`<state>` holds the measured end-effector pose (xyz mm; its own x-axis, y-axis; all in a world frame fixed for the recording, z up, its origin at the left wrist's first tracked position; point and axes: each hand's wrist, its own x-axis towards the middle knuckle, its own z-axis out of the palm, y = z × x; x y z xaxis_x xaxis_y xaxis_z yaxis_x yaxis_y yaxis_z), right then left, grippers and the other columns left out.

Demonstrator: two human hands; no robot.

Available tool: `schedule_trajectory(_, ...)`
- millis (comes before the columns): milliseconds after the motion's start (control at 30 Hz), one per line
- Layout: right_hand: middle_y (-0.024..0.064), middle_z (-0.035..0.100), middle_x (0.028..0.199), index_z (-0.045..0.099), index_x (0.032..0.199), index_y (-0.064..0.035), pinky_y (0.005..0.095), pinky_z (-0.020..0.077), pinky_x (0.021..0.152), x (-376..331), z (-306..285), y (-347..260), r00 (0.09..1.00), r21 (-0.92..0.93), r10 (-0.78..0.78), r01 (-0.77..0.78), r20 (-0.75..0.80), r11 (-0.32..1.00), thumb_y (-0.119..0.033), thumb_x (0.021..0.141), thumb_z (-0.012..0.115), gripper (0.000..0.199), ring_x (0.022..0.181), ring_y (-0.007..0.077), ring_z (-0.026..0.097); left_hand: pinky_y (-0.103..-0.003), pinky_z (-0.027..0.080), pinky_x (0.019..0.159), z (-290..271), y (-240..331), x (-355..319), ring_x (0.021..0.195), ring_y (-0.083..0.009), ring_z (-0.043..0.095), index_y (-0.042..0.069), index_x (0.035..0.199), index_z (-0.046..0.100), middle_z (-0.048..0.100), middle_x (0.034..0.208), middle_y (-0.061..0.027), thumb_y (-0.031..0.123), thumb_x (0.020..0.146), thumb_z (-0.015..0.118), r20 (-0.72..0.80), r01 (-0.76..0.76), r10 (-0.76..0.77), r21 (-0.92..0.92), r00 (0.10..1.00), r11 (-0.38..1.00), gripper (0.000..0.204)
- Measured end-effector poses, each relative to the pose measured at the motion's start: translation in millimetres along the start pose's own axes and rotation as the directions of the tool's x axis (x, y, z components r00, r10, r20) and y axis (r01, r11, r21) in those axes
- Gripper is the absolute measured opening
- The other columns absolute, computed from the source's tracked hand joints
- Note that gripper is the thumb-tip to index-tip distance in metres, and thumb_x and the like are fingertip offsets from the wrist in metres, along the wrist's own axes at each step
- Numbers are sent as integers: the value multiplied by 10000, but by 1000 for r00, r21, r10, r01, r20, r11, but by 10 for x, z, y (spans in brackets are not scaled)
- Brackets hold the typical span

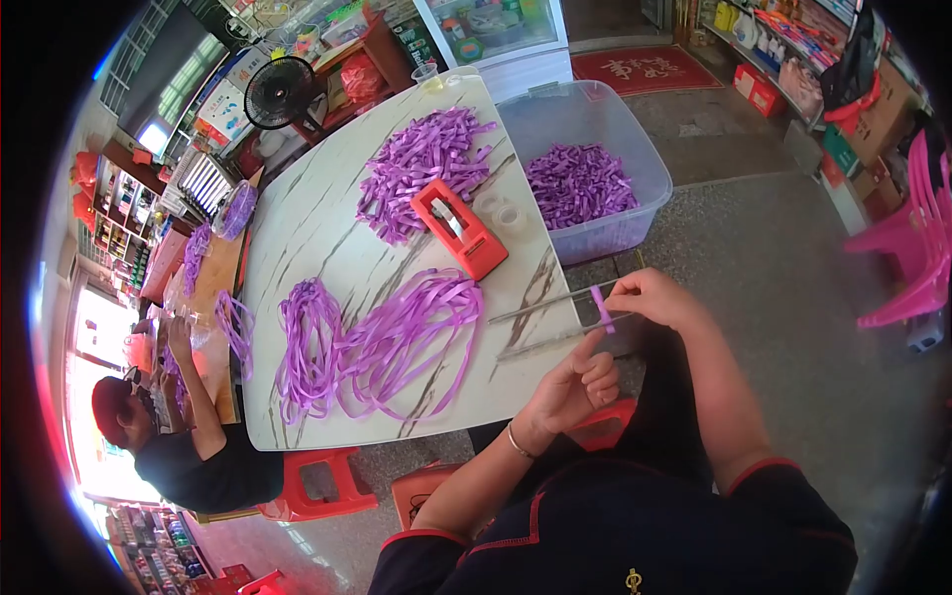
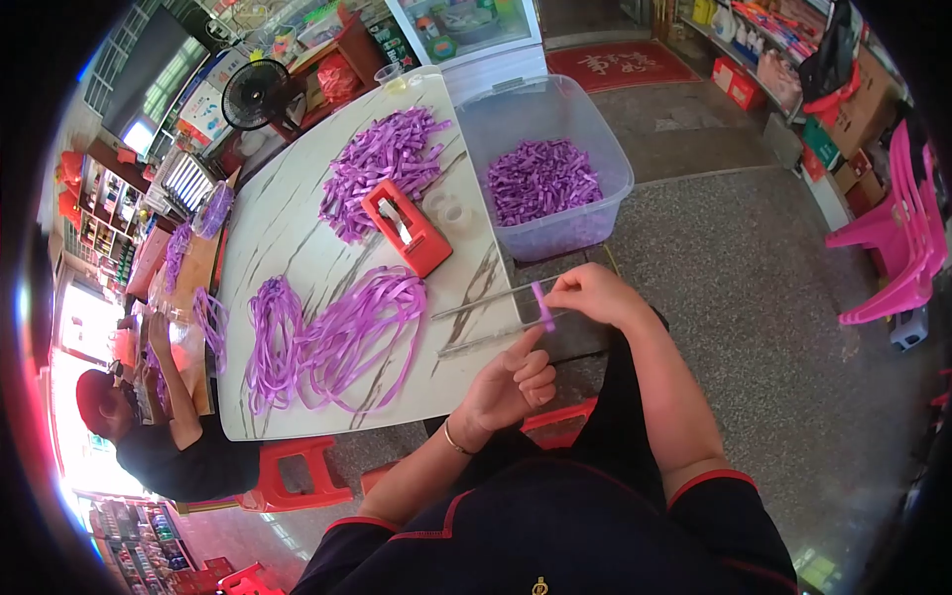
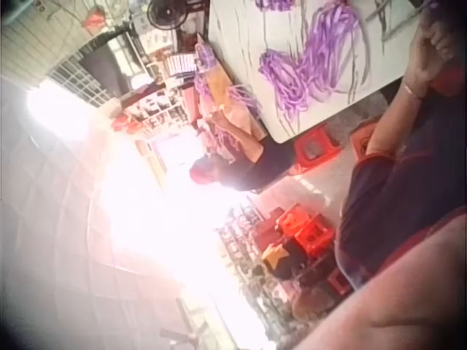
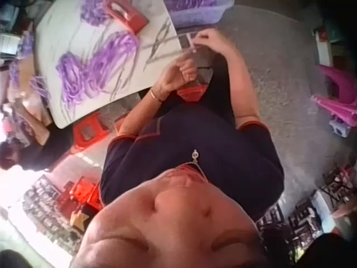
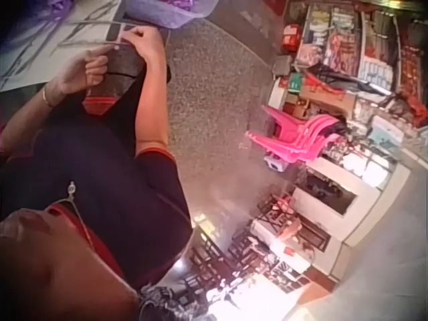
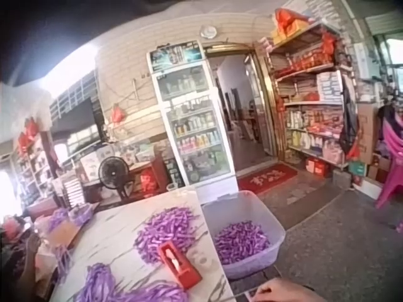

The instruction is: The person wraps purple ribbon around a metal frame, cuts it using a tape dispenser, and slides the resulting loops off the frame. They then tie a knot in each ribbon loop by hand and place the finished pieces into a plastic bin.

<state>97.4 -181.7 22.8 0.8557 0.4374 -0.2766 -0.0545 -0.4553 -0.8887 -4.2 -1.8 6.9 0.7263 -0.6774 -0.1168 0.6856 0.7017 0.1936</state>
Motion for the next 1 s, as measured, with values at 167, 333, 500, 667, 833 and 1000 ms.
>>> schedule_trajectory(167,-4,622,743,658,828,-26,252,407,633,66,35,191,998,110,26,-33,58,993,-281,784,640,260,694,76,515,-230,306,612,-7,3,1,611,-89,311,181,1286,394,293,644,33,115,843,461,-2,-1,1,13,1000,1000,453)
schedule_trajectory(333,-63,579,770,643,895,-103,204,366,610,158,48,329,974,299,92,-154,209,942,-295,803,626,214,674,36,464,-229,307,616,-33,-2,3,612,-89,315,181,1295,386,298,643,35,112,842,457,-3,-12,12,9,1000,1000,463)
schedule_trajectory(500,-72,551,775,592,873,-111,204,392,620,338,295,715,960,618,6,-184,279,765,-288,812,628,191,700,38,487,-244,313,617,-14,0,18,615,-110,309,166,1274,351,303,658,13,94,848,443,4,-8,8,-39,1000,999,442)
schedule_trajectory(667,-57,564,856,587,953,-121,229,418,653,435,653,944,948,863,-201,-119,245,492,-295,843,594,206,763,59,511,-236,312,617,-46,-3,24,615,-100,315,173,1275,384,305,648,24,100,843,440,11,-15,16,-11,1000,1000,441)
schedule_trajectory(833,10,577,894,565,1000,-110,294,465,717,483,1067,975,950,950,-130,-259,283,174,-245,876,547,185,799,123,553,-239,315,617,-43,-7,10,619,-108,313,173,1254,372,305,657,16,93,839,439,29,-11,12,-36,999,999,428)
schedule_trajectory(1000,29,599,913,555,1035,-75,327,476,744,390,844,921,940,968,-236,-253,248,9,-268,890,511,245,848,159,576,-237,321,618,-22,-19,39,614,-102,318,171,1247,373,304,655,22,84,839,419,42,-1,3,-33,999,999,420)
